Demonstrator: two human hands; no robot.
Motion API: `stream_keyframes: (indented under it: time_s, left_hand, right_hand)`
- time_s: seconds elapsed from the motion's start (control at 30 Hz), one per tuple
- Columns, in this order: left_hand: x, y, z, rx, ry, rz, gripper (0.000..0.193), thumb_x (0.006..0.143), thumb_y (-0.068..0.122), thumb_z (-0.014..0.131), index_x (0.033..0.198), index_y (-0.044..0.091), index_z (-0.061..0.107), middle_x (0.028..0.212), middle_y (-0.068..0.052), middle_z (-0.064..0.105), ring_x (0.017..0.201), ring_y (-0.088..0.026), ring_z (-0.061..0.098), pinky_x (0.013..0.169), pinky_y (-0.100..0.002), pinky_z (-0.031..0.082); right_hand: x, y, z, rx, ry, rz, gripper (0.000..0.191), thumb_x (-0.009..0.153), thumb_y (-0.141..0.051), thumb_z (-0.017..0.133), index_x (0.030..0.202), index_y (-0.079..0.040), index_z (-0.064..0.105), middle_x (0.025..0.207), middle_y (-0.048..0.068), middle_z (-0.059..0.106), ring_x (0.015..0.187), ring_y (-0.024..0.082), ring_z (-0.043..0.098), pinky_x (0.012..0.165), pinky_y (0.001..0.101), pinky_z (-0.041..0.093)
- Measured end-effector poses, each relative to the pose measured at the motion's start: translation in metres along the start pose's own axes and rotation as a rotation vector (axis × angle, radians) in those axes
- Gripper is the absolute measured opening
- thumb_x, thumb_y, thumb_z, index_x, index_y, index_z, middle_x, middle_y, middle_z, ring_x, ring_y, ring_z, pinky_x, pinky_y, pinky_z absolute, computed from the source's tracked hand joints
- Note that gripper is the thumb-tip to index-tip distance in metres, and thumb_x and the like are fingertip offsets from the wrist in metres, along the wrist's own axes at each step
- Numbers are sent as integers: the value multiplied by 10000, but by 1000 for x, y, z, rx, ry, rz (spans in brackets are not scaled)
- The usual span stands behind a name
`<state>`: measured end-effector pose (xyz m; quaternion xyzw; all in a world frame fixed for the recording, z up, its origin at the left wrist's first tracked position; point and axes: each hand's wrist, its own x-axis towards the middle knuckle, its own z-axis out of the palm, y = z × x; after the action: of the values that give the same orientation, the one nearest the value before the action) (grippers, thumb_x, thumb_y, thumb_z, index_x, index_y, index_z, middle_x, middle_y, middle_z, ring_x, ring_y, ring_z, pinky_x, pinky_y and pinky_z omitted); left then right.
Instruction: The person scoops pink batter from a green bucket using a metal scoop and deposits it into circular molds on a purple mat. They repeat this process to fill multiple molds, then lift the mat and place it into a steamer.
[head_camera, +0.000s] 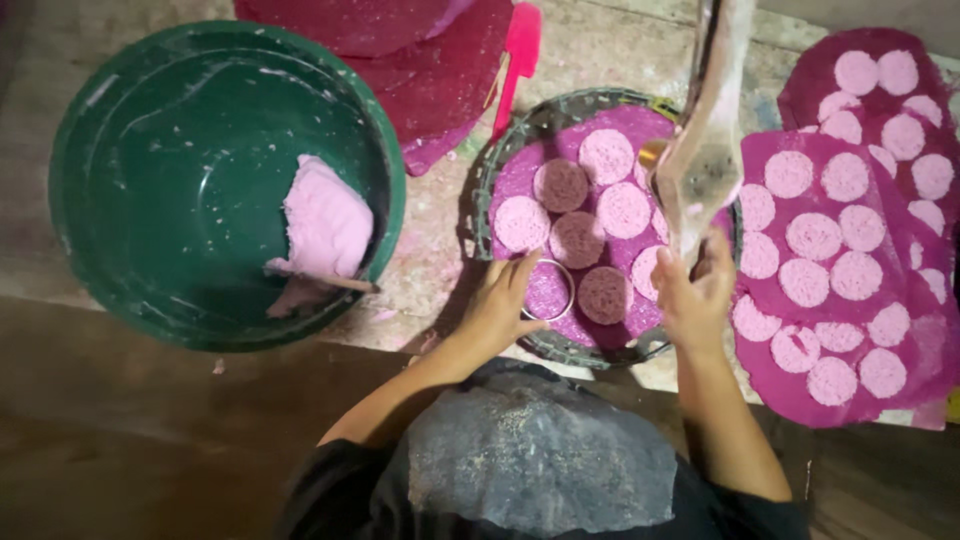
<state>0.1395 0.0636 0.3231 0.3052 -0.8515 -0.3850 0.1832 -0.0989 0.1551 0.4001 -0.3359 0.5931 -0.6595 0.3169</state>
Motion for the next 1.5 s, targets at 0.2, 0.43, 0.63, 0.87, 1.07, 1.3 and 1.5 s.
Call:
stream_keyframes:
  time_s: [0.2,0.43,0.63,0.87,1.07,1.3,1.5]
  left_hand:
    - [8,21,7,-50,204,79,1078,635,243,928,1514,0,354,1465,-238,488,1332,-420,462,1129,-479,405]
    - [0,73,-42,196,434,205,875,767,271,889,1474,50,423,1486,-211,501,1370,-376,489,1135,-510,365]
    - [-41,63,-68,-46,-143,196,570,752,366,769,1272,153,678,1048,-146,721,954,-345,679,847,-490,493]
    - [-79,47,-137,-51,-441,93,278,960,275,553,1144,130,703,943,-161,741,833,-323,745,733,-458,556]
    - [-164,75,-264,66,-206,190,336,972,284,518,1227,131,675,1007,-203,727,930,-416,710,815,-546,531]
    - [-223,-20,-322,-247,-152,-553,278,953,256,617,1148,79,706,884,-156,748,844,-364,729,738,-487,548]
    - [-259,-125,-372,-1217,-60,-338,518,796,144,713,1295,105,576,1202,-125,716,1064,-304,740,849,-485,605]
  right_hand:
    - [-14,16,-52,13,-34,49,210,1014,-88,639,1189,-58,527,810,-23,547,618,46,499,518,210,382]
    - [10,-20,-57,-376,-685,-74,462,932,-239,693,1316,-10,578,949,60,652,825,145,636,726,306,523]
    - [7,-102,16,-590,-1237,-808,627,892,-502,723,1184,42,613,834,109,604,728,282,630,659,404,508]
    - [46,-153,171,-468,-1644,-1298,565,885,-588,682,935,-28,617,745,95,555,643,310,595,536,438,457]
    - [-8,-167,248,-224,-1958,-388,414,1064,-451,570,1131,-61,690,953,104,720,866,340,721,729,436,564]
    - [-15,-138,299,-213,-1839,-537,351,1046,-406,618,1112,-69,687,942,100,722,851,336,718,728,442,545]
    - [42,-147,354,-845,-1121,-1713,229,821,-245,760,978,-105,671,863,69,666,756,255,670,675,397,528]
